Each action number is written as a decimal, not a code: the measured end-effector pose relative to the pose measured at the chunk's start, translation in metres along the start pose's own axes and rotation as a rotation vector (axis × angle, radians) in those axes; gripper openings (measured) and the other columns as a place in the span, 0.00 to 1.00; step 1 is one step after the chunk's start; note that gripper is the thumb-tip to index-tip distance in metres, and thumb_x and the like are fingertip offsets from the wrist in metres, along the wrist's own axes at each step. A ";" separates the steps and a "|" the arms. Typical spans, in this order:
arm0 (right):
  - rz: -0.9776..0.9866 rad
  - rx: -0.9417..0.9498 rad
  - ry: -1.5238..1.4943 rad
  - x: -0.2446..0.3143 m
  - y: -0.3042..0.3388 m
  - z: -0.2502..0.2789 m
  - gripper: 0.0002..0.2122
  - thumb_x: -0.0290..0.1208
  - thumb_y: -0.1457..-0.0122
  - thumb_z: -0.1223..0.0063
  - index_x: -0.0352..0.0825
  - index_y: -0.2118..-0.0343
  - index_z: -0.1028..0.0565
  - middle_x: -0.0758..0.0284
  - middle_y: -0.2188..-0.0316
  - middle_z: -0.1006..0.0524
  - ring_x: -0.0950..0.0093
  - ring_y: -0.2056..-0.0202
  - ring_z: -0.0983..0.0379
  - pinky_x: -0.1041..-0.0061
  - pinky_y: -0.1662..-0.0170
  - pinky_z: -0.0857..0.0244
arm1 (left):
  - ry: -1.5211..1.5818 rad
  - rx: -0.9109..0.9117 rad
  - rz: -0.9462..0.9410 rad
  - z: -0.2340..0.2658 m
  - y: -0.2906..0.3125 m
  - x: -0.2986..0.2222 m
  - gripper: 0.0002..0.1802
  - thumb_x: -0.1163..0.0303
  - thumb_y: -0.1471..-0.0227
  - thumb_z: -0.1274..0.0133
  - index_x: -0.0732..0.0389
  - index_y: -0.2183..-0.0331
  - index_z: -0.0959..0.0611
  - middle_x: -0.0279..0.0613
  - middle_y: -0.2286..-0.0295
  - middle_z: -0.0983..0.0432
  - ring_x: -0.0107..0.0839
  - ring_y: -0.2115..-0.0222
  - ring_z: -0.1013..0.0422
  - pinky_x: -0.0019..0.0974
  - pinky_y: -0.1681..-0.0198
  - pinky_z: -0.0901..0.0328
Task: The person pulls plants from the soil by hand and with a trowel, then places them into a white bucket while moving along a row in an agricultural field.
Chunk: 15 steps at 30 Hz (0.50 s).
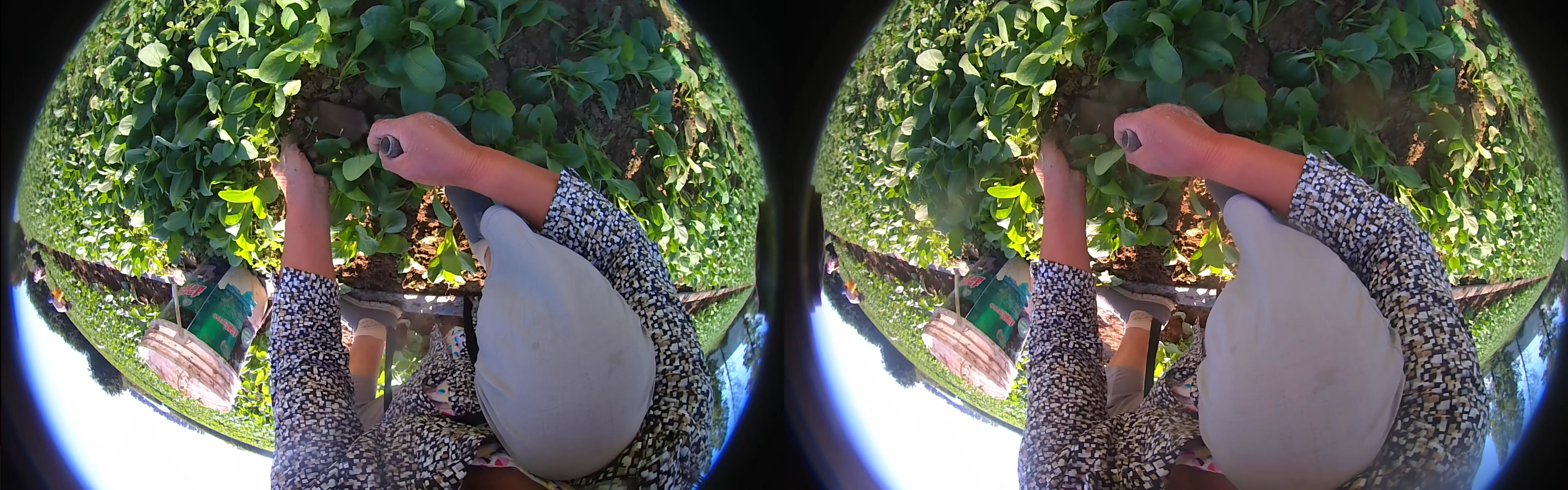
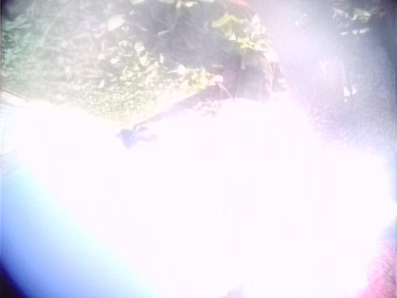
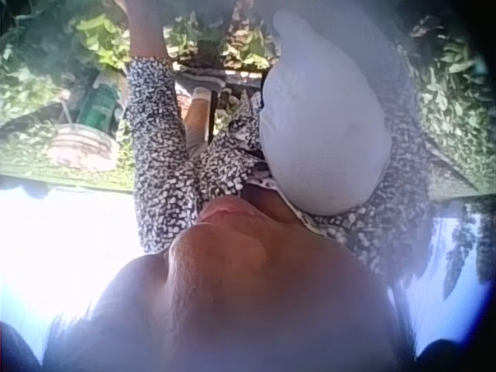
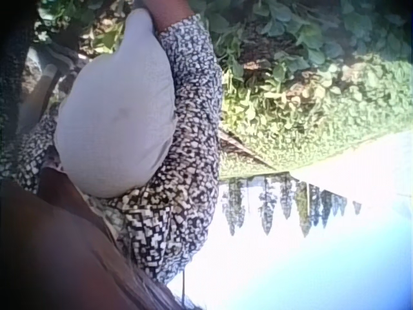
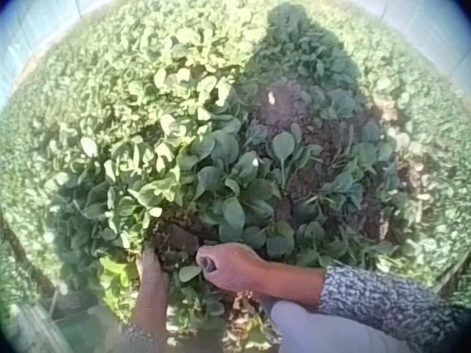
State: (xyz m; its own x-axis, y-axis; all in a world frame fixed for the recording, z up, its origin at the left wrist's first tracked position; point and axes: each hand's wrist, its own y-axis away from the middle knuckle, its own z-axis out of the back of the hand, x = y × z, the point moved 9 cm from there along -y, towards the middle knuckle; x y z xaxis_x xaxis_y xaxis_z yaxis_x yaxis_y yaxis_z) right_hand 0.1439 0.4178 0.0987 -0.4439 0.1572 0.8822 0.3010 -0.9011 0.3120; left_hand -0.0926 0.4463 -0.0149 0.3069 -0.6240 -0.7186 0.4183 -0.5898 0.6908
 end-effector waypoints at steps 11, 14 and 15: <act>-0.065 0.113 0.063 -0.004 -0.032 -0.018 0.07 0.29 0.51 0.47 0.38 0.69 0.23 0.63 0.72 0.21 0.60 0.66 0.25 0.64 0.63 0.33 | -1.555 0.021 -0.883 -0.044 -0.074 -0.046 0.19 0.59 0.52 0.45 0.65 0.62 0.18 0.54 0.68 0.20 0.44 0.67 0.22 0.47 0.64 0.30; -0.025 0.122 -0.012 -0.004 -0.021 -0.010 0.06 0.29 0.51 0.48 0.39 0.69 0.23 0.64 0.72 0.21 0.60 0.66 0.25 0.64 0.64 0.33 | -1.221 -0.008 -0.701 -0.020 -0.055 -0.049 0.21 0.60 0.51 0.46 0.66 0.61 0.19 0.57 0.65 0.20 0.44 0.63 0.23 0.48 0.62 0.30; -0.053 0.134 0.012 -0.009 -0.015 -0.007 0.06 0.29 0.51 0.48 0.39 0.69 0.23 0.64 0.72 0.21 0.60 0.67 0.25 0.64 0.64 0.33 | -1.253 0.012 -0.596 -0.016 -0.050 -0.042 0.21 0.59 0.49 0.47 0.66 0.59 0.20 0.56 0.65 0.20 0.44 0.65 0.23 0.47 0.64 0.30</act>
State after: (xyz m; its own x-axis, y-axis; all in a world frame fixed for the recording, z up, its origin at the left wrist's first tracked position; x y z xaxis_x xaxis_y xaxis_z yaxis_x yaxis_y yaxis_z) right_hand 0.1376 0.4273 0.0840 -0.4718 0.1974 0.8593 0.3865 -0.8297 0.4028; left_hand -0.1130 0.5106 -0.0208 -0.8798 -0.3143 -0.3566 0.2042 -0.9274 0.3134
